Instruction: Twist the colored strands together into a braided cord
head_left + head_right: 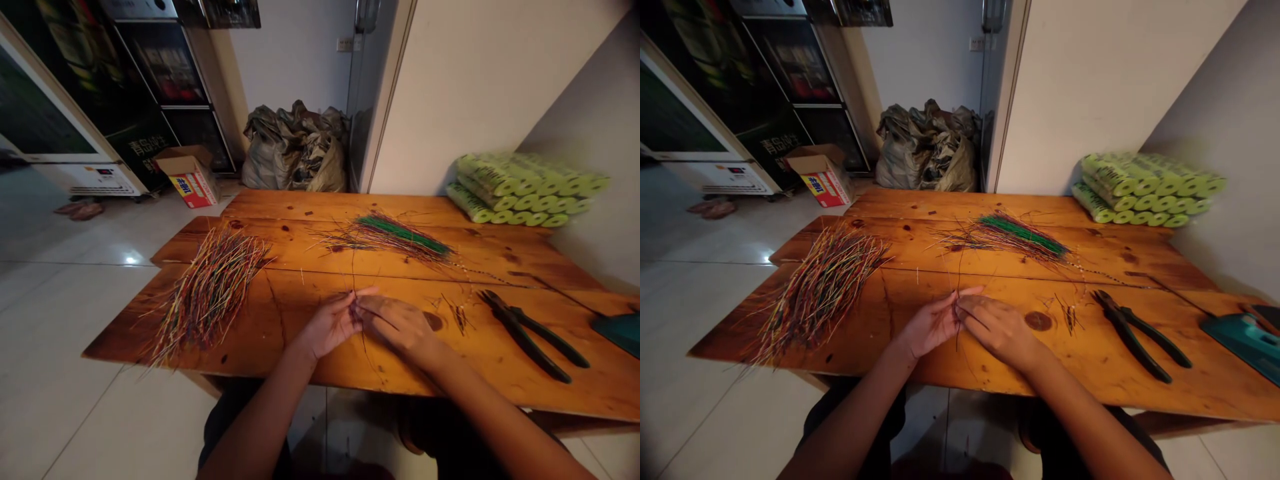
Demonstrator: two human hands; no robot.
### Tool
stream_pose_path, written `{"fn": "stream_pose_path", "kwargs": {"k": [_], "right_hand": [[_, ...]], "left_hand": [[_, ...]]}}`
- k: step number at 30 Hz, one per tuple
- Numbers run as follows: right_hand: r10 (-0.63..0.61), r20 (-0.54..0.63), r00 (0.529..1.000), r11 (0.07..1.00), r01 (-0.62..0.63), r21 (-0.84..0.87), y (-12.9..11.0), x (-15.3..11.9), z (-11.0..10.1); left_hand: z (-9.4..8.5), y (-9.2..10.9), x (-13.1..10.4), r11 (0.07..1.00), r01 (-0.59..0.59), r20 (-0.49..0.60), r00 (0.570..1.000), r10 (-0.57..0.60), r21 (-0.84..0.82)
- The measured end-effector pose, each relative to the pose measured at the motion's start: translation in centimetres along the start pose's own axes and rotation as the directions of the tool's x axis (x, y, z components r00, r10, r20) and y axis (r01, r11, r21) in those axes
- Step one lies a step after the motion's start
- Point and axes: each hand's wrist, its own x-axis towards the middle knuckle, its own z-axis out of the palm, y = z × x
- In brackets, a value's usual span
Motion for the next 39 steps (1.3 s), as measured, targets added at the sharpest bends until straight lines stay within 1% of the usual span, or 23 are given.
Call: {"fn": "stream_pose_path", "kwargs": {"k": [2,4,7,10,12,14,16,18,19,20,21,23,25,26,27,28,29,32,36,39], "right_hand": [[-0.018,0.014,1.0,0.999,0.017,0.049,-0.1,-0.2,0.2],[-0.024,0.026,0.999,0.995,0.022,0.092,-0.1,-0.4,0.4],[-0.026,0.042,0.999,0.99,0.02,0.137,0.1,-0.8,0.7],[-0.025,0.09,0.996,0.99,0.012,0.142,0.5,-1.1,0.9],[0.034,0.125,0.992,0.993,-0.048,0.108,0.9,-1.2,0.9],[0.136,0.146,0.98,0.989,-0.144,0.046,1.5,-1.6,0.9],[0.255,0.142,0.956,0.967,-0.256,-0.012,2.5,-2.1,0.8],[0.4,0.071,0.914,0.916,-0.396,-0.07,4.3,-3.0,0.6],[0.477,0.023,0.879,0.875,-0.472,-0.107,5.5,-3.6,0.5],[0.557,-0.044,0.829,0.815,-0.556,-0.16,6.9,-4.2,0.2],[0.616,-0.077,0.784,0.752,-0.614,-0.238,8.4,-4.7,0.0],[0.697,-0.023,0.716,0.636,-0.633,-0.441,11.6,-5.9,-0.7],[0.782,0.077,0.619,0.536,-0.604,-0.589,14.3,-6.8,-1.3],[0.813,0.143,0.565,0.511,-0.574,-0.64,15.4,-7.2,-1.6],[0.829,0.199,0.523,0.504,-0.544,-0.671,16.1,-7.6,-1.8],[0.835,0.245,0.493,0.508,-0.519,-0.687,16.7,-7.8,-2.0],[0.835,0.277,0.476,0.516,-0.501,-0.694,17.0,-8.0,-2.0],[0.834,0.311,0.456,0.526,-0.487,-0.697,17.1,-8.2,-2.0],[0.869,0.303,0.392,0.479,-0.51,-0.714,17.0,-8.0,-1.7],[0.891,0.297,0.343,0.446,-0.535,-0.717,17.2,-7.7,-2.1]], "left_hand": [[0.2,0.0,-0.1,0.999,0.004,0.032,0.999,-0.005,0.047],[0.2,-0.1,-0.1,0.993,0.001,0.04,0.999,-0.005,0.114],[0.1,-0.4,0.1,0.98,-0.009,0.015,1.0,0.006,0.2],[-0.2,-0.7,0.5,0.977,-0.043,-0.054,0.997,0.055,0.21],[-0.3,-0.7,0.7,0.975,-0.084,-0.133,0.985,0.113,0.206],[-0.4,-0.6,0.8,0.971,-0.126,-0.207,0.964,0.168,0.203],[-0.5,-0.5,0.8,0.968,-0.155,-0.258,0.944,0.204,0.197],[-0.6,-0.5,0.9,0.968,-0.162,-0.309,0.926,0.217,0.194],[-0.7,-0.5,0.9,0.966,-0.162,-0.332,0.917,0.222,0.2],[-0.9,-0.5,0.9,0.965,-0.161,-0.352,0.908,0.228,0.209],[-1.0,-0.5,1.0,0.963,-0.161,-0.364,0.902,0.232,0.214],[-1.2,-0.4,1.1,0.963,-0.171,-0.365,0.9,0.239,0.208],[-1.4,-0.3,1.2,0.966,-0.186,-0.353,0.904,0.24,0.18],[-1.5,-0.2,1.3,0.967,-0.193,-0.347,0.906,0.24,0.166],[-1.6,-0.2,1.3,0.967,-0.2,-0.341,0.908,0.242,0.155],[-1.7,-0.1,1.3,0.969,-0.202,-0.335,0.911,0.24,0.145],[-1.7,-0.1,1.3,0.971,-0.199,-0.328,0.916,0.233,0.134],[-1.9,-0.1,1.4,0.981,-0.17,-0.305,0.933,0.192,0.097],[-2.0,-0.1,1.5,0.983,-0.164,-0.29,0.94,0.18,0.078],[-1.9,-0.1,1.5,0.984,-0.155,-0.281,0.944,0.174,0.089]]}}
